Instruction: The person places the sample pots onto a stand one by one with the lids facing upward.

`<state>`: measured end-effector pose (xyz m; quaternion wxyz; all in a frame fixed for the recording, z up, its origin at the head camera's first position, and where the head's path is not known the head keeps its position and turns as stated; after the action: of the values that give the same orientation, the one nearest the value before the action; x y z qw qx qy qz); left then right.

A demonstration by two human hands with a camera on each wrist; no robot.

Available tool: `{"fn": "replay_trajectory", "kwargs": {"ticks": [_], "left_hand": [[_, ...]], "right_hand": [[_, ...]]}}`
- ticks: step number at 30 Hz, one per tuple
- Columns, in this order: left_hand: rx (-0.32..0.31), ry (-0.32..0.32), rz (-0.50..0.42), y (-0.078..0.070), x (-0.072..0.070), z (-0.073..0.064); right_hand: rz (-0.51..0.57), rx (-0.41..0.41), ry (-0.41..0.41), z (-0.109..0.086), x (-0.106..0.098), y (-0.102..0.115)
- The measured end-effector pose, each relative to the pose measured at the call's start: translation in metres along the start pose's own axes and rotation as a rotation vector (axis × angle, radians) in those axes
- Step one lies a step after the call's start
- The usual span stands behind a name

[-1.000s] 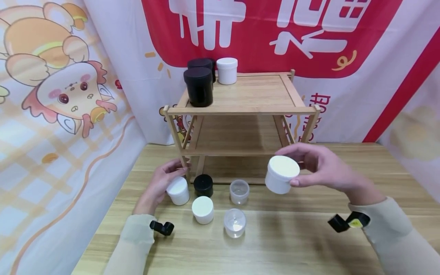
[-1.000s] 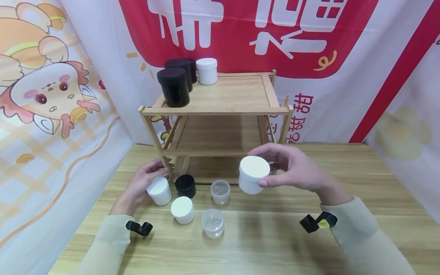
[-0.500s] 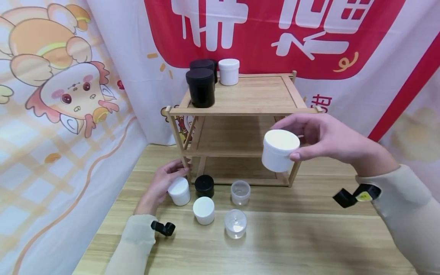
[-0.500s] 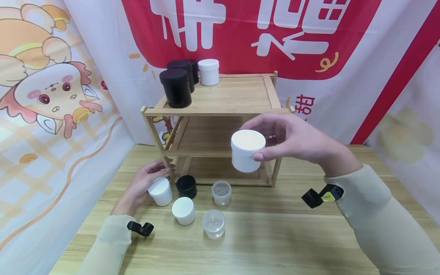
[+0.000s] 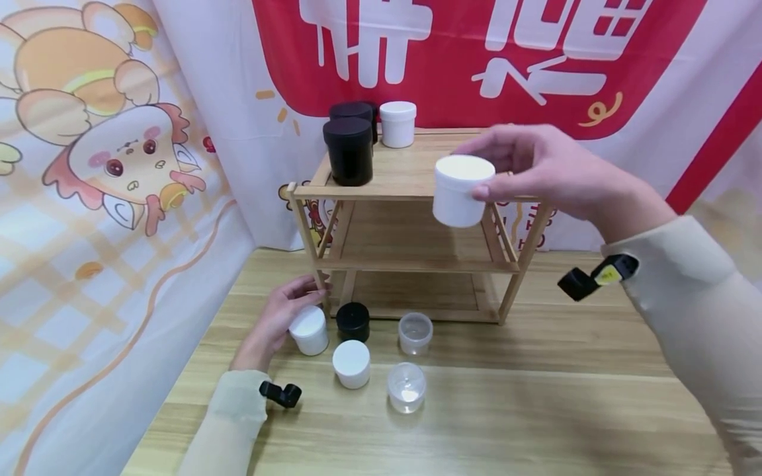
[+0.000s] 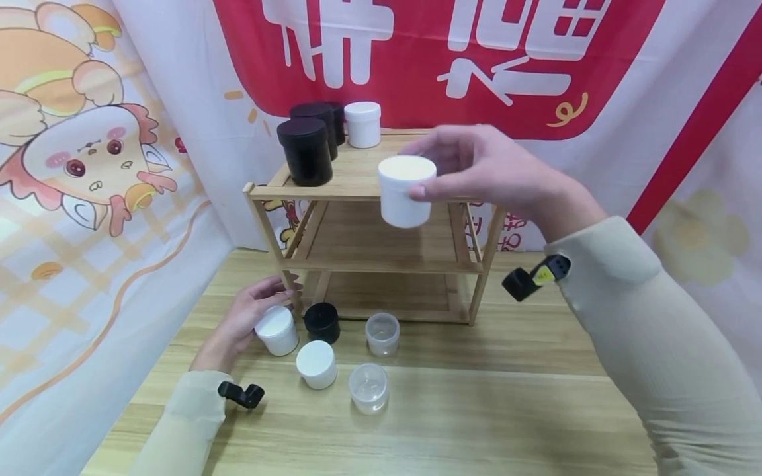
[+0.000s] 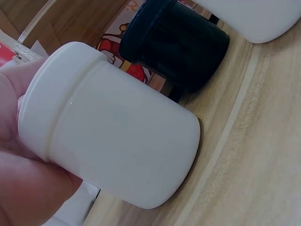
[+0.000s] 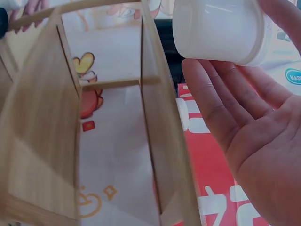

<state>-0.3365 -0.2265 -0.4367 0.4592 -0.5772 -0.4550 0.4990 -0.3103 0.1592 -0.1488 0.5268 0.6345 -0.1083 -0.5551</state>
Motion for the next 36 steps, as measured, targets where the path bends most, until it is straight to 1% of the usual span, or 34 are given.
{"fn": "replay_trajectory", "kwargs": {"ticks": [3,5,10,14,20,24,33,36], "left_hand": [[-0.003,0.005,-0.002,-0.001,0.001,0.000],[-0.005,0.007,-0.004,-0.001,0.001,0.000],[-0.001,-0.002,-0.019,-0.003,0.000,-0.001],[0.012,0.011,-0.020,-0.004,0.001,-0.002],[0.006,0.008,-0.011,-0.004,0.001,-0.002],[-0.007,0.005,-0.003,-0.005,0.001,-0.002],[-0.017,0.003,-0.002,-0.003,0.003,-0.002],[-0.026,0.000,-0.004,-0.002,0.002,-0.002]], "right_hand": [[-0.009,0.031,-0.029,0.015,-0.005,0.007],[-0.026,0.066,-0.050,0.025,-0.006,0.009],[-0.086,0.165,-0.105,0.054,-0.003,0.010],[-0.064,0.220,-0.161,0.073,-0.004,0.009],[-0.003,0.296,-0.240,0.088,-0.013,0.004],[0.011,0.325,-0.276,0.095,-0.017,0.001],[-0.038,0.411,-0.293,0.108,-0.008,-0.005],[-0.035,0.432,-0.302,0.113,-0.004,-0.005]]}}
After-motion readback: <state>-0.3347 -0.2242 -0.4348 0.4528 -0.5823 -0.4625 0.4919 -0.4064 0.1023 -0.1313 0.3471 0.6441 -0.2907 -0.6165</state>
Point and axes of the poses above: each hand's wrist, its own z-axis towards the middle knuckle, its own x-axis out of the palm, y = z × x, the point moved 7 cm from there along z, towards the middle knuckle, and after that the axes turned 3 degrees about -z, right-handed, at the moved point
